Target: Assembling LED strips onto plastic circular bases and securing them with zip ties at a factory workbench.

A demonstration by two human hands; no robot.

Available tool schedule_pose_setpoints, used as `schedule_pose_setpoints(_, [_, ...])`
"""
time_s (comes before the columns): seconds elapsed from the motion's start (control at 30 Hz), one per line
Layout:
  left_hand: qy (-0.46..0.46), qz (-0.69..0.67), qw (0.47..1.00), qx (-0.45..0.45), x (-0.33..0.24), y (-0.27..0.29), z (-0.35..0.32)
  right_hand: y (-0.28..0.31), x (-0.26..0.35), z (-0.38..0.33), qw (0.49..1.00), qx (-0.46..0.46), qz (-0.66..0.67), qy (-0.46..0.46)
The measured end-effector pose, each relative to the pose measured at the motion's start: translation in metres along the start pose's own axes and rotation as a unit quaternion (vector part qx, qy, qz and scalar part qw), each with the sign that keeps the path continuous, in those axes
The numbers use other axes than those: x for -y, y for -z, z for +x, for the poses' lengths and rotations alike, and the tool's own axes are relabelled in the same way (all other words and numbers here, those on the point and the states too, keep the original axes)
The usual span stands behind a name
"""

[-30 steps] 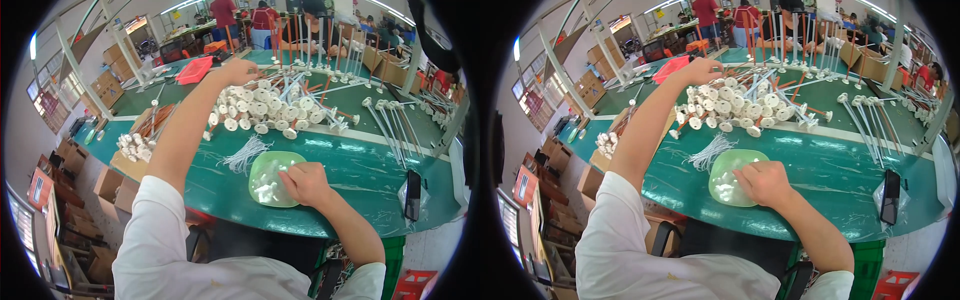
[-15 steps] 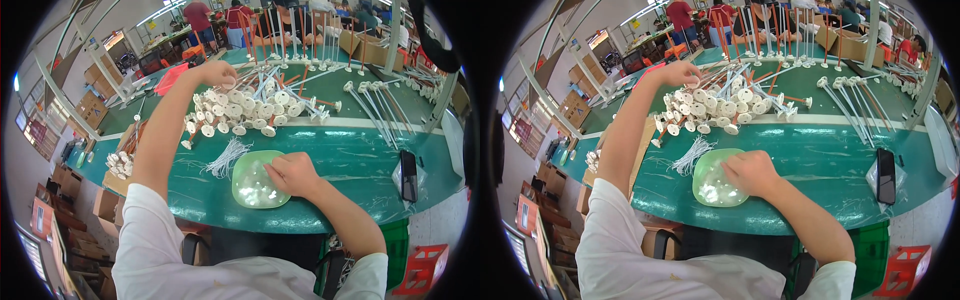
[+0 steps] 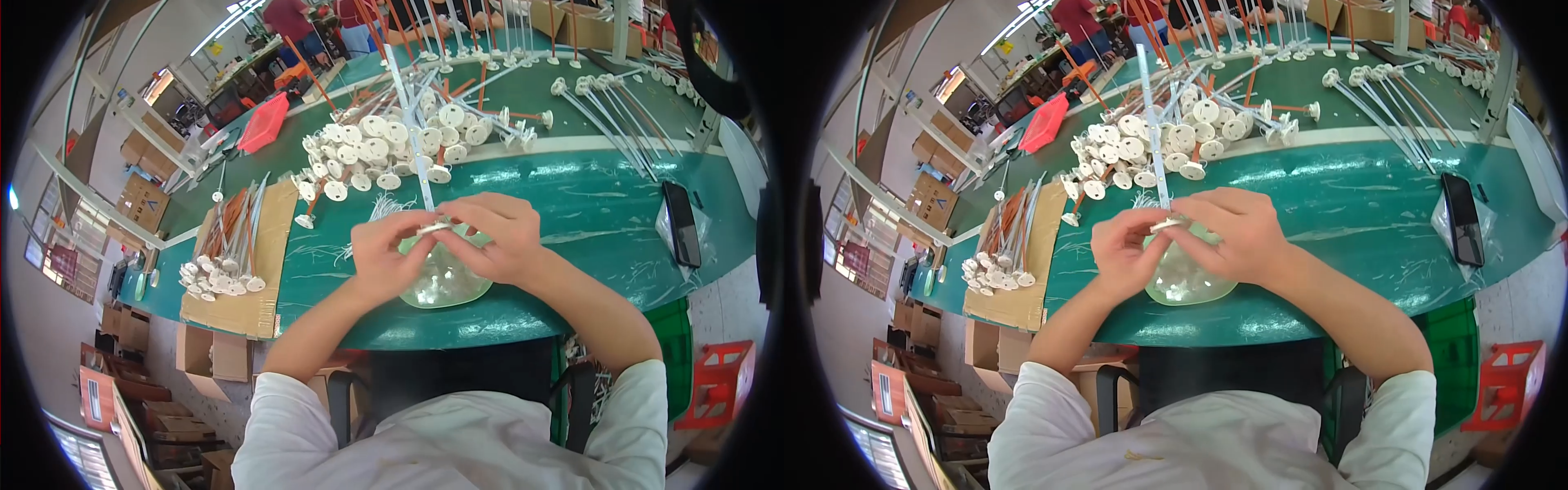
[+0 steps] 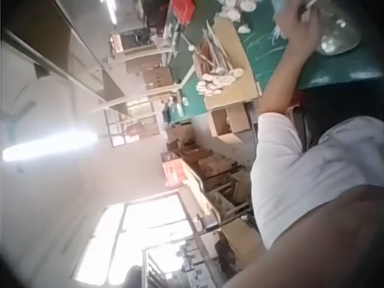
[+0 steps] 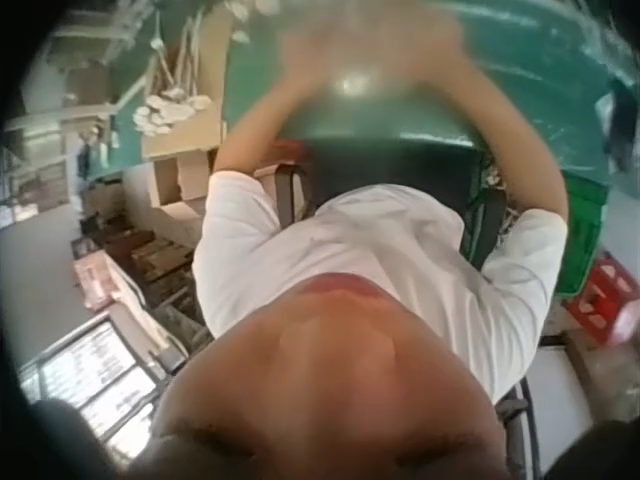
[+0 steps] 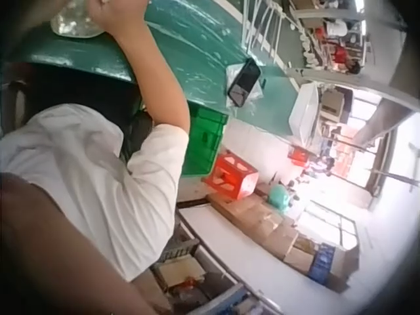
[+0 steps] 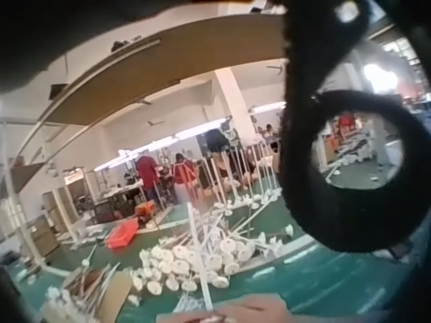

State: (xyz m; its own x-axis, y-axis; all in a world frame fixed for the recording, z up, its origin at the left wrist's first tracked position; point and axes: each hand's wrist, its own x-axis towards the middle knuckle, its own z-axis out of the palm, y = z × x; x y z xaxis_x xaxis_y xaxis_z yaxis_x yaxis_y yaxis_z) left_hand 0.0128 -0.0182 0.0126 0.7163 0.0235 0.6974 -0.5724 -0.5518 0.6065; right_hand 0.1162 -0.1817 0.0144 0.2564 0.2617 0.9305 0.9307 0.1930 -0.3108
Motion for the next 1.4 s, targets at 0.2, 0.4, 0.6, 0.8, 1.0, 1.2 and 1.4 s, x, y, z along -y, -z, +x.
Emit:
schedule_pose_setpoints(0.2, [-0.054,-0.051,0.997,-0.018,0.020,-0.010,-0.032,0.003,0.004,-0.007,0.992,0.078,-0.017,0.095])
schedule_pose_setpoints(0.4, [-0.086,0.067,0.991,-0.073,0.017,-0.014,-0.024,0.003,0.004,-0.009,0.980,0.068,-0.090,0.163])
schedule_pose_setpoints(0.6, [-0.046,0.045,0.995,-0.076,0.019,-0.011,-0.025,0.002,0.006,-0.004,0.963,0.141,-0.094,0.210])
schedule_pose_setpoints(0.8, [-0.096,0.113,0.989,-0.016,0.013,0.002,-0.017,-0.003,0.012,-0.005,0.959,0.144,-0.094,0.226])
schedule_pose_setpoints(1.0, [-0.079,0.092,0.992,-0.019,0.011,0.001,-0.018,-0.005,0.015,-0.003,0.952,0.149,-0.095,0.249])
schedule_pose_setpoints(1.2, [-0.040,0.068,0.997,0.001,0.011,-0.002,-0.019,-0.006,0.015,-0.004,0.962,0.142,-0.099,0.212])
schedule_pose_setpoints(1.4, [-0.056,0.033,0.998,-0.022,0.012,-0.004,-0.018,-0.007,0.011,-0.005,0.971,0.139,-0.072,0.183])
